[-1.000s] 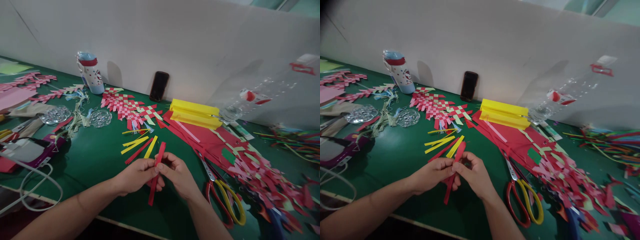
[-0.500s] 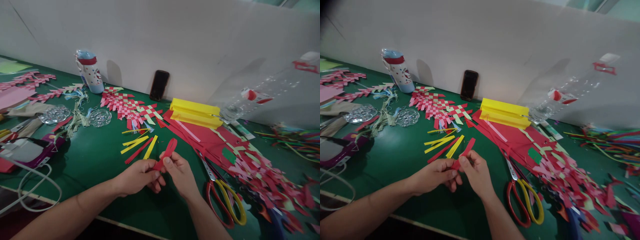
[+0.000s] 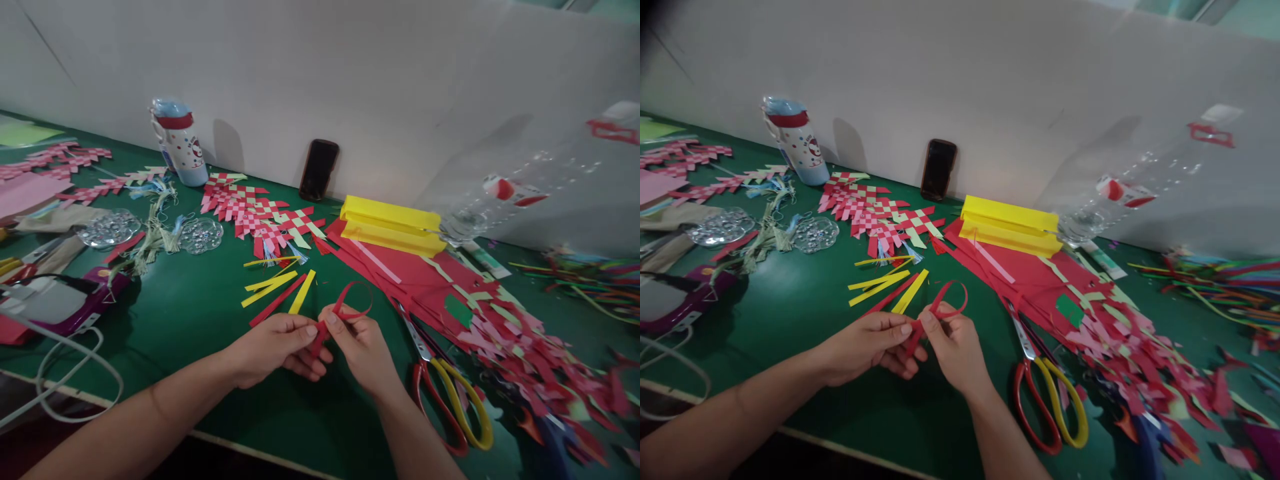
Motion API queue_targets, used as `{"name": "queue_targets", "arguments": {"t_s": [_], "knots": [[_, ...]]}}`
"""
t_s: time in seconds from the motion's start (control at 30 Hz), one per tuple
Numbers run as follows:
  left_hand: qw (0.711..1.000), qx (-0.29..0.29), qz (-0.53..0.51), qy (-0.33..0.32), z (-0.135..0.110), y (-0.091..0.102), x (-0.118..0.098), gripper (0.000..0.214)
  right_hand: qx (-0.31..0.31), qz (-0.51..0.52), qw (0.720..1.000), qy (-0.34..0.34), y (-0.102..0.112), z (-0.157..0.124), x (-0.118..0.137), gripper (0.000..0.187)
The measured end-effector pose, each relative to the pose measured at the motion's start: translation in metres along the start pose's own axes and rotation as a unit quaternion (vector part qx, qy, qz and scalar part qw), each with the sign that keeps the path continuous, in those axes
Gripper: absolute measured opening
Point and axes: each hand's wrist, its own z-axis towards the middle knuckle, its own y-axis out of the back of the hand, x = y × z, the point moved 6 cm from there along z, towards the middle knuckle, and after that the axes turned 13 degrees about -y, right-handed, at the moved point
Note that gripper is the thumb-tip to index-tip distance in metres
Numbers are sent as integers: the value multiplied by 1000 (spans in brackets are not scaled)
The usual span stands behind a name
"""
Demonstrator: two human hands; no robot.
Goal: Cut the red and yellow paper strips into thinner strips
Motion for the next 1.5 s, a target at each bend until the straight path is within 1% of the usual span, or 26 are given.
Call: {"name": "queue_targets", "arguments": {"t_s": [0.2,0.33,0.43,0.5,0.7,0.87,0.97,1.07,1.17,1.3,1.5], "knots": [[1000,18,1,4,-1,-3,4,54,-64,9,998,-20,4,-1,-10,33],[1000,21,13,-9,0,-3,5,50,-47,33,998,-21,1,-2,-13,32],[999,8,23,-27,3,0,5,50,-22,14,1000,-14,-3,-2,-12,30],[999,2,31,-36,4,1,4,50,-18,-1,1000,-20,-4,-2,-12,30],[999,0,44,-31,3,0,3,55,-72,-44,996,-15,3,1,-13,32],[996,-28,55,-57,4,5,-2,45,-104,-52,993,-11,8,0,-12,37],[996,-40,47,-62,5,7,-3,36,-90,-58,994,-15,7,-1,-11,40],[996,-54,37,-60,5,8,-4,33,-75,-58,995,-16,6,-1,-10,41],[997,-54,26,-53,5,7,-6,35,-77,-54,996,-6,8,0,-7,38],[998,-38,9,-45,4,5,-7,37,-72,-61,996,6,9,0,-3,37],[998,-48,9,-30,5,9,0,41,-34,-39,999,10,4,0,-3,34]]}}
